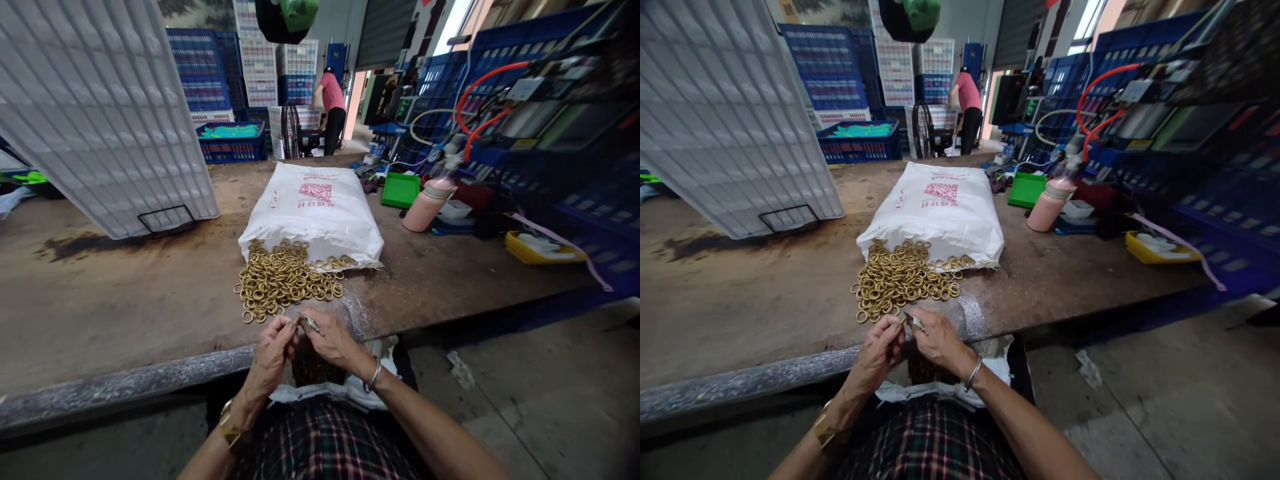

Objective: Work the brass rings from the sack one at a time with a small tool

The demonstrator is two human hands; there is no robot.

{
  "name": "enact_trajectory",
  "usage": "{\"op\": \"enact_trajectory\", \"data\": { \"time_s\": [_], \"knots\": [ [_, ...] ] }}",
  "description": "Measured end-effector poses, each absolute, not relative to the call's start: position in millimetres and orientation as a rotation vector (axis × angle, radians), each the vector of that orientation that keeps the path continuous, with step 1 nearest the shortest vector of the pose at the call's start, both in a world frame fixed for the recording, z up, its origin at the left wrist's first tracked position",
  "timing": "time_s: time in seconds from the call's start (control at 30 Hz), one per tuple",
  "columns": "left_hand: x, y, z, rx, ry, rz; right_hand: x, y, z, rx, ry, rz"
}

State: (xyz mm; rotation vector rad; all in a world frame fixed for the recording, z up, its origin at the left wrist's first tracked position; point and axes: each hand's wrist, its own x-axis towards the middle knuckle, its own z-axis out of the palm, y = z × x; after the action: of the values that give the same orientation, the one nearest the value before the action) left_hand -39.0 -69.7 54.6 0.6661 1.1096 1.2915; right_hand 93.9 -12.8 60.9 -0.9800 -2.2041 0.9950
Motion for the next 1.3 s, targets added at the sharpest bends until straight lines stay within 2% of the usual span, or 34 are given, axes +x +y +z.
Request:
{"op": "enact_trajectory", "data": {
  "time_s": [0.17,0.53,0.7,1.0,1.3],
  "knots": [
    [-42,-69,50,0.703,1.149,1.278,93,-17,55,-0.996,-2.363,0.854],
    [-43,-70,47,0.760,1.177,1.243,95,-15,46,-1.027,-2.488,0.776],
    [-43,-75,52,0.776,1.113,1.203,98,-7,47,-1.238,-2.596,0.633],
    [-37,-79,56,0.480,0.992,1.237,97,26,48,-1.637,-2.291,0.336],
    [-44,-72,50,0.300,0.956,1.245,96,38,41,-1.701,-2.322,0.305]
  ]
}}
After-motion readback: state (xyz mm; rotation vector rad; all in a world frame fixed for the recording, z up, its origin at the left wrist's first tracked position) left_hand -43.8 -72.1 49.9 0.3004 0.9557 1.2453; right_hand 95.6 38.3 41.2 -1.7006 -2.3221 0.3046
